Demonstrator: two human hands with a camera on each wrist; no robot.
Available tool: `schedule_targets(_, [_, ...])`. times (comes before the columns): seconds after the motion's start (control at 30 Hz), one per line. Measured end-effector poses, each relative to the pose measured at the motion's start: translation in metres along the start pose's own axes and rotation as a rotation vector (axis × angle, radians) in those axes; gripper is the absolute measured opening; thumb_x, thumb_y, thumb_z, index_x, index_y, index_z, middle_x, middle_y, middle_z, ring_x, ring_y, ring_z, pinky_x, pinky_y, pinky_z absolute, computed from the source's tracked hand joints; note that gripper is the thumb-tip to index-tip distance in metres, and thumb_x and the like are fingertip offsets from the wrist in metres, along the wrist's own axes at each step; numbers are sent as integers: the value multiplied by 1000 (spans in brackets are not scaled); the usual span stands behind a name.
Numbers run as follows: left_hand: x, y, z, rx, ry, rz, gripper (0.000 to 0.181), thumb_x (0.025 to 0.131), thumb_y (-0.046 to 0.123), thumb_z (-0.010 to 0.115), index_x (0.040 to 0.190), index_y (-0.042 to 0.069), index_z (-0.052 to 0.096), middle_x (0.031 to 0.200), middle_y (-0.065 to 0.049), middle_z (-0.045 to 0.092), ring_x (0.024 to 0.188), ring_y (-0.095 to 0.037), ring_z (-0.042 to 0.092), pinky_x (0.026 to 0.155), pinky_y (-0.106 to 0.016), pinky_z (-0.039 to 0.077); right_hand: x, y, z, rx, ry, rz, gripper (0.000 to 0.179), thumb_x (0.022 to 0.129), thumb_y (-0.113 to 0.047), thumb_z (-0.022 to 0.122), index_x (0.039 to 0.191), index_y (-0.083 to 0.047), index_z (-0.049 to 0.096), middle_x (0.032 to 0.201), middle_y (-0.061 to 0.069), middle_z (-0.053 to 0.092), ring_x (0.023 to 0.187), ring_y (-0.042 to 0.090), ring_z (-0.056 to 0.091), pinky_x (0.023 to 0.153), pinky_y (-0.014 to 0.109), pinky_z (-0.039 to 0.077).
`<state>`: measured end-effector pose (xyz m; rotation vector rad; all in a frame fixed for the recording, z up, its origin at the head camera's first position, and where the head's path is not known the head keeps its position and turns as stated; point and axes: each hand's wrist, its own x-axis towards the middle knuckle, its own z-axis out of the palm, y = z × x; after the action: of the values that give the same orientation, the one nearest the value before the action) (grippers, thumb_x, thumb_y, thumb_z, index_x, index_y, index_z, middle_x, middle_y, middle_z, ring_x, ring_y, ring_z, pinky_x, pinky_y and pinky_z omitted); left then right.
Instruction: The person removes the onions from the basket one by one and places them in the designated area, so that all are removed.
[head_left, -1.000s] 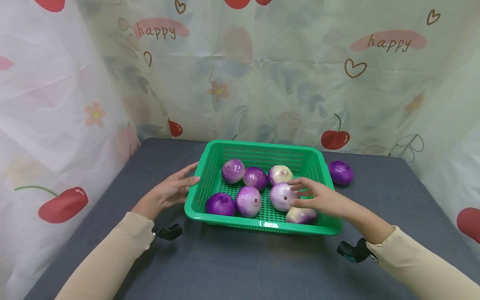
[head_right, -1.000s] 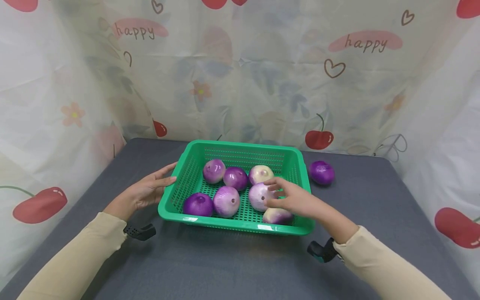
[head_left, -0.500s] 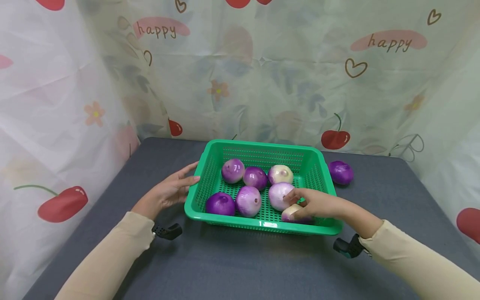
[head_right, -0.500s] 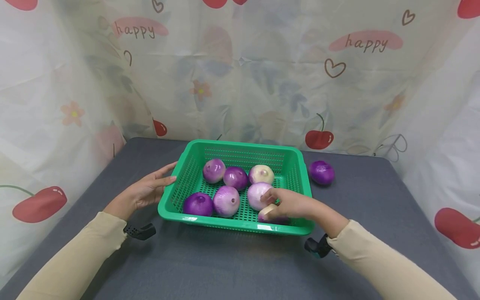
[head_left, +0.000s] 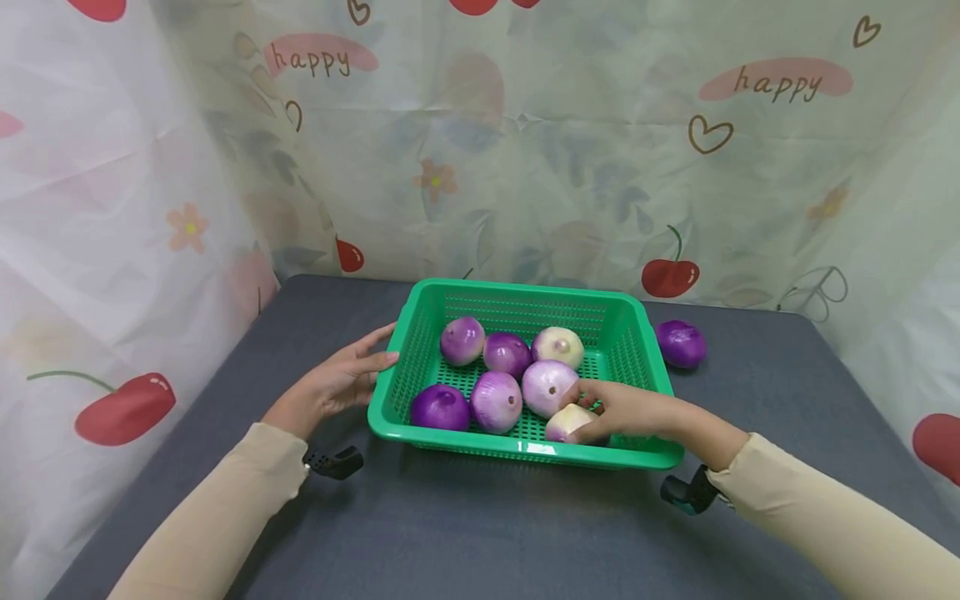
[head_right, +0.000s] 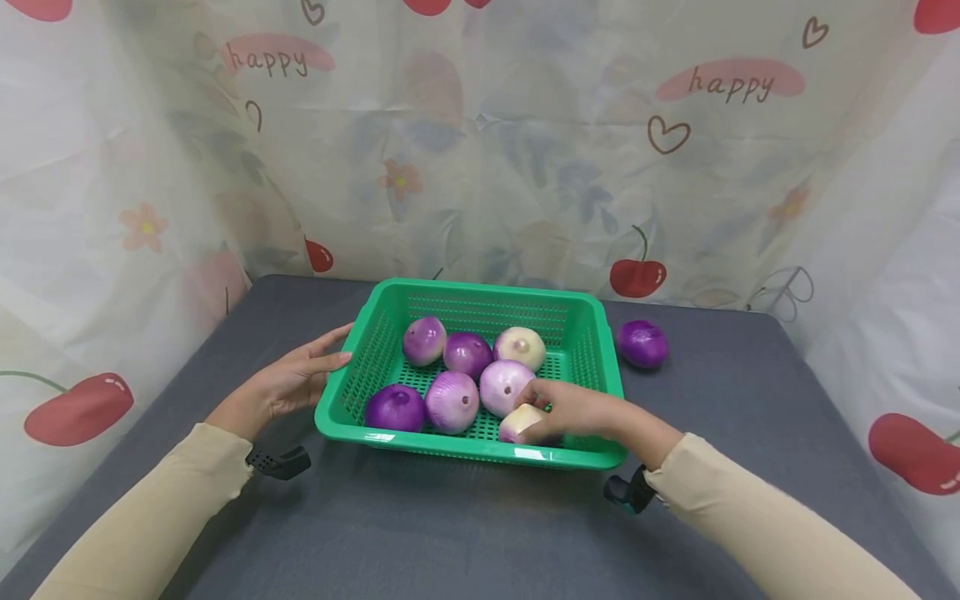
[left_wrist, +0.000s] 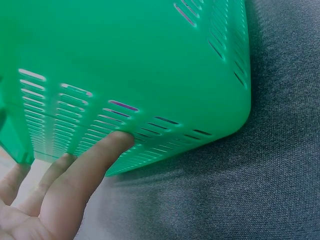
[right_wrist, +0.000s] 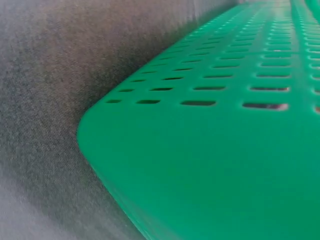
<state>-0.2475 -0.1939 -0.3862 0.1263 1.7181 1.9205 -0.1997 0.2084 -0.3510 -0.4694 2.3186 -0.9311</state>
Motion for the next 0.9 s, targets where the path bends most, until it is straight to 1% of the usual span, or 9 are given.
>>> schedule_targets(0.2, [-1, 0, 0, -4, 9, -2, 71, 100, 21, 56, 156, 30, 13, 144, -22, 40, 106, -24, 65, 86, -50, 54, 2, -1, 2, 7, -36, -5, 43, 86, -35, 73, 121, -18, 54, 113, 7, 56, 101, 20, 51, 83, 33, 43])
schedule_targets(0.37, [-1, 0, 0, 1, 12, 2, 73, 99, 22, 56, 156, 30, 12, 143, -22, 41, 107, -25, 65, 86, -50, 54, 0, -1, 1, -15, -10, -33, 44, 85, -35, 75, 121, -20, 55, 111, 8, 56, 99, 21, 53, 82, 34, 45])
schedule_targets(0.5, [-1, 0, 0, -6, 14, -1, 72, 99, 22, 57, 156, 31, 13, 143, -21, 41, 107, -24, 65, 86, -50, 54, -5, -2, -3, -10, 6, -51, 46, 84, -35, 75, 123, -21, 55, 114, 10, 55, 99, 22, 55, 82, 35, 46])
schedule_targets(0.7, [0, 0, -1, 8, 6, 3, 74, 99, 23, 57, 156, 30, 10, 145, -23, 38, 108, -24, 65, 87, -50, 53, -19, -4, -11, 3, 35, -83, 49, 86, -34, 73, 129, -21, 53, 120, 9, 54, 104, 23, 56, 85, 37, 47])
schedule_targets(0.8, [-1, -1, -1, 5, 12, 1, 74, 99, 23, 57, 156, 30, 12, 144, -23, 40, 106, -23, 65, 86, -50, 53, -26, -4, -15, 23, 53, -114, 50, 86, -32, 73, 131, -21, 52, 123, 6, 54, 111, 25, 54, 88, 38, 47])
schedule_targets(0.9, [-1, 0, -1, 21, 2, 10, 74, 99, 24, 56, 156, 29, 10, 145, -24, 39, 106, -23, 65, 87, -49, 53, -33, -3, -20, 47, 66, -153, 51, 87, -30, 72, 133, -20, 51, 125, 5, 55, 118, 29, 50, 89, 40, 47])
